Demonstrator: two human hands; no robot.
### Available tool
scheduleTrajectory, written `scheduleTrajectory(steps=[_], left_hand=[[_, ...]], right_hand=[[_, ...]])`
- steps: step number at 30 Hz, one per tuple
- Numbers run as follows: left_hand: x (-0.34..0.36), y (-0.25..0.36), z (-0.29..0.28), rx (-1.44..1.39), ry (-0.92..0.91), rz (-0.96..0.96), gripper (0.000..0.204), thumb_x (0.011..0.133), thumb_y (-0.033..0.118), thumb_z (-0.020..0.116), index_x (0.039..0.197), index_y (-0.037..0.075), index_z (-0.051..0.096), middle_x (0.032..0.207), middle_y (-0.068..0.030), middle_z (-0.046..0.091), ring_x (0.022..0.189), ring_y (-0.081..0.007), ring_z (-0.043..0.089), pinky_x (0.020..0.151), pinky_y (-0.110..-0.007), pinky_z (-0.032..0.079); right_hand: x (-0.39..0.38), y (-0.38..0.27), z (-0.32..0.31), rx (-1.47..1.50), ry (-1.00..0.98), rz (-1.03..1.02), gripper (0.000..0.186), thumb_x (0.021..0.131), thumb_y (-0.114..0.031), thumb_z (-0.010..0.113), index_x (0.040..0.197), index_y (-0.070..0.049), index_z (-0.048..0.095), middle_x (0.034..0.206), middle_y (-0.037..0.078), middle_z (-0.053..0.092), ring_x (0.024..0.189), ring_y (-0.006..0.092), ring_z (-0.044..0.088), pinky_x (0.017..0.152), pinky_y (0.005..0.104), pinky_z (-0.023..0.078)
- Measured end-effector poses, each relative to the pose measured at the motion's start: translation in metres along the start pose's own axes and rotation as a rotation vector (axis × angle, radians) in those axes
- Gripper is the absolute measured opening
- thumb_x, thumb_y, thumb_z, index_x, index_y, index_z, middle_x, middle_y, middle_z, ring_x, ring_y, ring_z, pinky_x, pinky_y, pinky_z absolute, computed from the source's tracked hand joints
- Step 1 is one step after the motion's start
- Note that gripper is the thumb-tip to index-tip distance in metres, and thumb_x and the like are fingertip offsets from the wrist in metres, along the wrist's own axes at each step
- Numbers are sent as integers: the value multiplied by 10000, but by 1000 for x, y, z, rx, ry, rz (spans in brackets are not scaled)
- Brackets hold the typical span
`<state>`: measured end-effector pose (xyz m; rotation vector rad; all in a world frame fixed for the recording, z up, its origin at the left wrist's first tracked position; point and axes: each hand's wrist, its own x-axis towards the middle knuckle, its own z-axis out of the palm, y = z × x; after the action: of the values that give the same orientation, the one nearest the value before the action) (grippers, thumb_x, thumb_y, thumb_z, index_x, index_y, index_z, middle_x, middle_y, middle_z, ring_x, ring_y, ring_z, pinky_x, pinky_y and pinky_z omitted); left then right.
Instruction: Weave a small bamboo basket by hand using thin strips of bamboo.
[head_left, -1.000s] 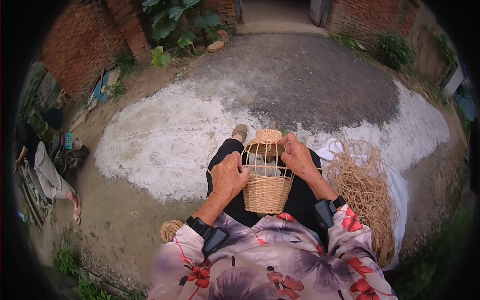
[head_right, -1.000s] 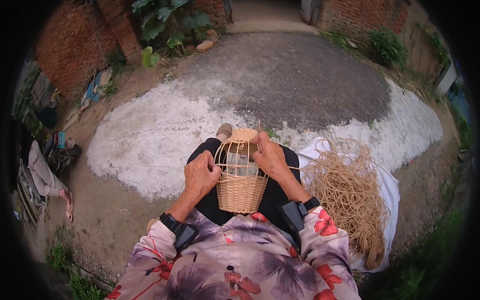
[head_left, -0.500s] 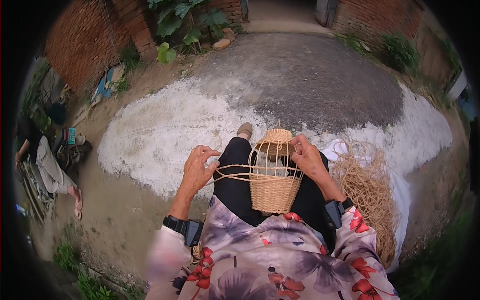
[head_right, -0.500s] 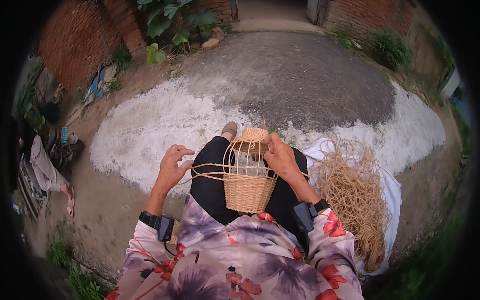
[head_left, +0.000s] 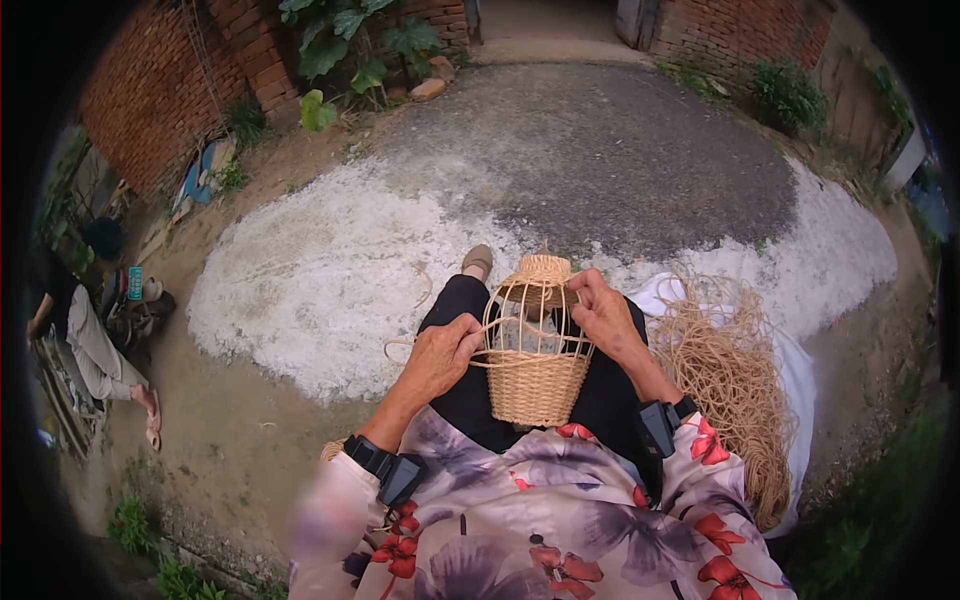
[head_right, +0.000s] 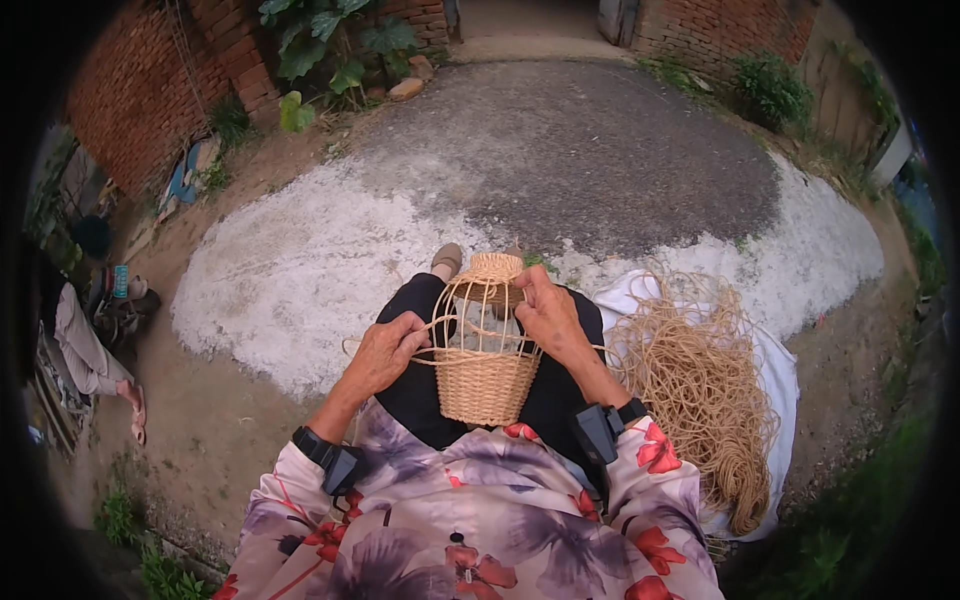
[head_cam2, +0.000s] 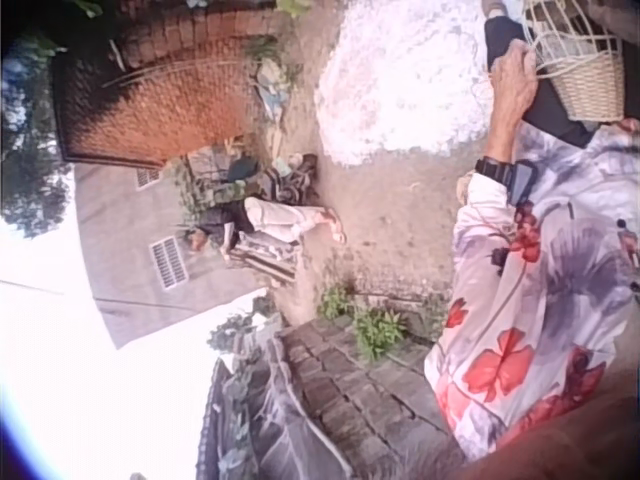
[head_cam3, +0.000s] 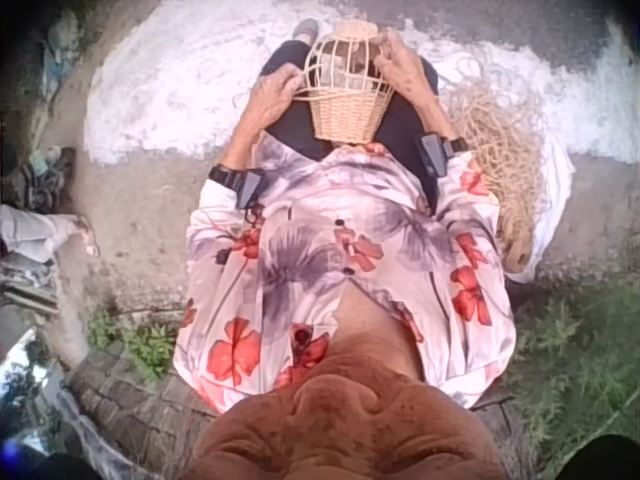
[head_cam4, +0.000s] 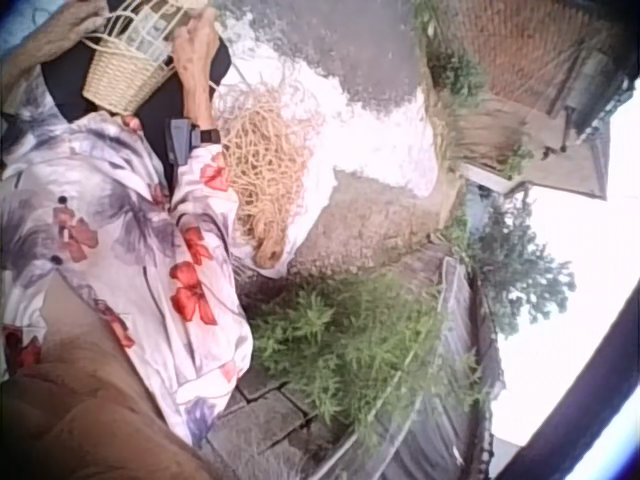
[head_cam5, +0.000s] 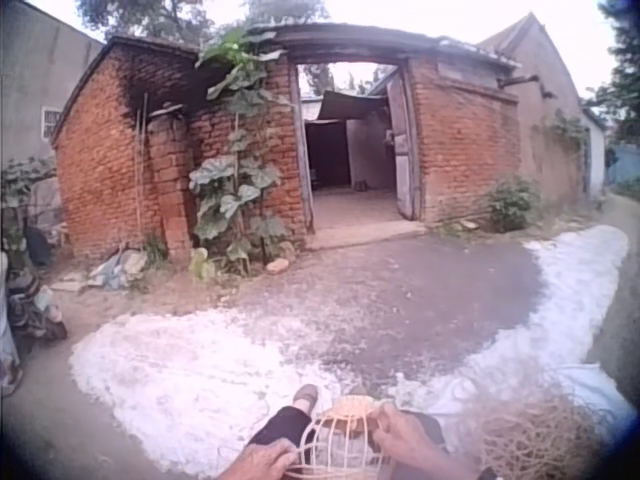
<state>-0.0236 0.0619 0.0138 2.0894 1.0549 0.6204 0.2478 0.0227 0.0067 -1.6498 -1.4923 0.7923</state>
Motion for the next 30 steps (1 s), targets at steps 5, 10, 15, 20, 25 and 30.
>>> scheduleTrajectory(steps=[5,10,15,20,25,30], left_hand=[[-5,3,-4,100,-26,-30,148,924,166,552,893,23,572,721,-177,614,688,-361,622,630,-438,472],[-3,-10,-11,259,187,327,117,859,108,615,883,33,701,715,-116,628,704,-331,613,645,-396,475],[14,9,-14,-570,-70,-375,199,863,201,706,899,5,712,709,-5,615,641,-72,582,543,-240,482],[21,6,8,-424,-58,-213,172,840,181,713,881,15,722,754,-30,586,628,-117,595,564,-267,494],[20,39,14,79,113,135,105,775,89,682,868,48,707,779,-108,605,620,-262,622,596,-374,480],[25,56,23,422,149,257,190,773,-1,590,941,55,660,798,-164,625,676,-368,636,609,-458,518]], right_hand=[[1,9,2,85,-23,-35,284,790,-31,550,1064,-41,474,669,69,473,616,210,506,585,352,413],[-5,3,-2,94,-2,-61,262,800,4,533,1053,-47,490,659,-57,358,596,56,372,543,247,325],[-11,1,-5,131,-1,-48,267,785,-15,541,1044,-42,480,638,7,373,585,109,388,542,286,341],[-17,7,-9,241,-25,-42,252,803,-1,546,1043,-38,477,638,-27,366,586,72,370,538,259,328],[-27,11,-12,372,-9,-69,255,828,20,546,1063,-31,461,648,-43,394,582,48,401,548,230,372],[-38,13,-14,504,73,2,345,897,-25,559,1215,-4,426,720,-23,523,643,40,515,572,202,417]])
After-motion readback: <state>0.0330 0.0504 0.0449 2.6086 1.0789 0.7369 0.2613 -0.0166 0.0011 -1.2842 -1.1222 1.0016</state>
